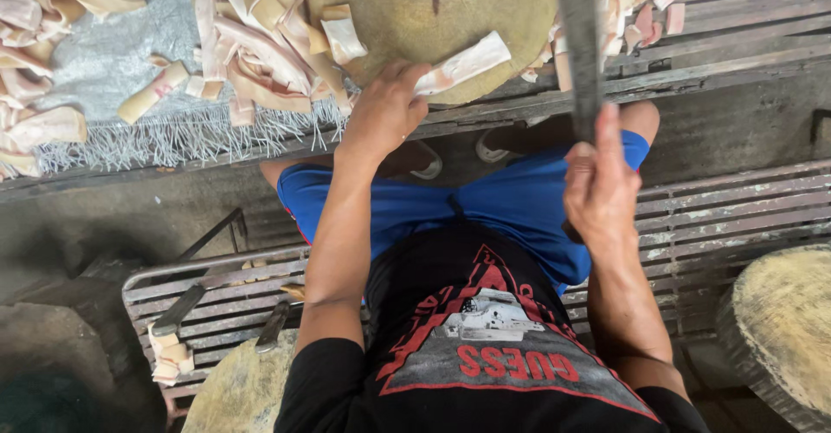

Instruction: The person sits on a low bench and uses a large knife to cut strips of pork skin into small cubes on a round wooden cutting board. They repeatedly pick up pieces of skin, slice them, and push the cut pieces aside on the board.

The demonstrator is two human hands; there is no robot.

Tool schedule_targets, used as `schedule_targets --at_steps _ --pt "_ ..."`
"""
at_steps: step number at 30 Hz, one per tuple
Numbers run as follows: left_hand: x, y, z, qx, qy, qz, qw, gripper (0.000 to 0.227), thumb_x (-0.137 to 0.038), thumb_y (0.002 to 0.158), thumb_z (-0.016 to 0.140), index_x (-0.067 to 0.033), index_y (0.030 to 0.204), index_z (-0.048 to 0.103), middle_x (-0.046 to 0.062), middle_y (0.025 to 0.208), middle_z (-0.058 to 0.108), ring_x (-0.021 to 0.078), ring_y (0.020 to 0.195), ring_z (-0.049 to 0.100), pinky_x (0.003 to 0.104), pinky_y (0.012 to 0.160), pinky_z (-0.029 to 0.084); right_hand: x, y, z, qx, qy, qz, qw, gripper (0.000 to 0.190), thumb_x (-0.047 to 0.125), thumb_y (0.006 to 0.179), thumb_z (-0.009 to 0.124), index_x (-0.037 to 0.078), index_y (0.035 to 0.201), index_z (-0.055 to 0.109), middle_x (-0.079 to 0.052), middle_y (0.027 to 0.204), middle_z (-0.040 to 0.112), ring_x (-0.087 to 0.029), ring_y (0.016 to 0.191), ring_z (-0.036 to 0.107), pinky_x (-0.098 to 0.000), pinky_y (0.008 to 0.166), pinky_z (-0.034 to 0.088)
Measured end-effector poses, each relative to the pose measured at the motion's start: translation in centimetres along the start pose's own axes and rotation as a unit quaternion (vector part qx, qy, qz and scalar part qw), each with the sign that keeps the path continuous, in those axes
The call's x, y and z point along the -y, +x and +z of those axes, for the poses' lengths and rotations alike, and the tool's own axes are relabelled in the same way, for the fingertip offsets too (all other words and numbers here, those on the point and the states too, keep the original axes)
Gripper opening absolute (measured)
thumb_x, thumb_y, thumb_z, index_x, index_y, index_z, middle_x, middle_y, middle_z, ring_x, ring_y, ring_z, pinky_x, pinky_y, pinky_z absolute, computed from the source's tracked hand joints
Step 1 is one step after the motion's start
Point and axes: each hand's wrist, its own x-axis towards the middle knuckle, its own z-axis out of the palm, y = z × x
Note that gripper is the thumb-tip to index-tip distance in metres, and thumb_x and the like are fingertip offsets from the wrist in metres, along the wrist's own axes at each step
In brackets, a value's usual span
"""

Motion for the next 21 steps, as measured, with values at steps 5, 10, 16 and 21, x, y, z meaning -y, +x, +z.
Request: schedule_targets --at_steps 5,10,16,21 --pt "0.1 0.2 0.2 -0.007 0.002 0.010 1.000 0.040 -0.007 0.086 0.068 -0.0021 0.126 0.064 0.019 0.119 0.064 0.0404 0.112 0.062 0.047 0.095 0.051 0.4 -0.1 0.9 -0.067 -0.019 -0.053 0.996 0.067 -0.005 0.109 0.050 0.008 0.167 0.020 -0.013 0.090 0.073 -0.022 0.070 0.068 -0.0367 0.066 0.057" --pt "-0.2 0.4 0.0 -0.012 0.005 0.020 1.000 0.039 -0.009 0.087 0.069 -0.0020 0.125 0.064 0.018 0.118 0.065 0.0394 0.113 0.063 0.047 0.094 0.051 0.3 1.3 2.9 0.108 -0.196 -0.038 0.974 0.066 0.004 0.099 0.063 0.008 0.160 0.038 -0.022 0.089 0.071 -0.039 0.067 0.067 -0.0483 0.061 0.054" --pt "-0.3 0.4 0.6 0.001 0.009 -0.016 1.000 0.038 -0.010 0.087 0.068 -0.0038 0.125 0.065 0.016 0.119 0.066 0.0377 0.114 0.063 0.047 0.094 0.051 1.2 0.0 0.1 -0.009 -0.014 0.008 1.000 0.056 -0.003 0.110 0.054 0.003 0.162 0.033 -0.022 0.088 0.069 -0.038 0.068 0.070 -0.0427 0.066 0.058" --pt "-0.5 0.4 0.7 -0.012 0.015 -0.015 1.000 0.037 -0.011 0.088 0.068 -0.0048 0.125 0.066 0.016 0.119 0.067 0.0371 0.114 0.063 0.047 0.097 0.051 1.3 1.1 3.1 0.021 -0.106 -0.054 0.993 0.057 -0.003 0.105 0.060 0.003 0.158 0.040 -0.029 0.093 0.067 -0.047 0.073 0.067 -0.0489 0.065 0.054"
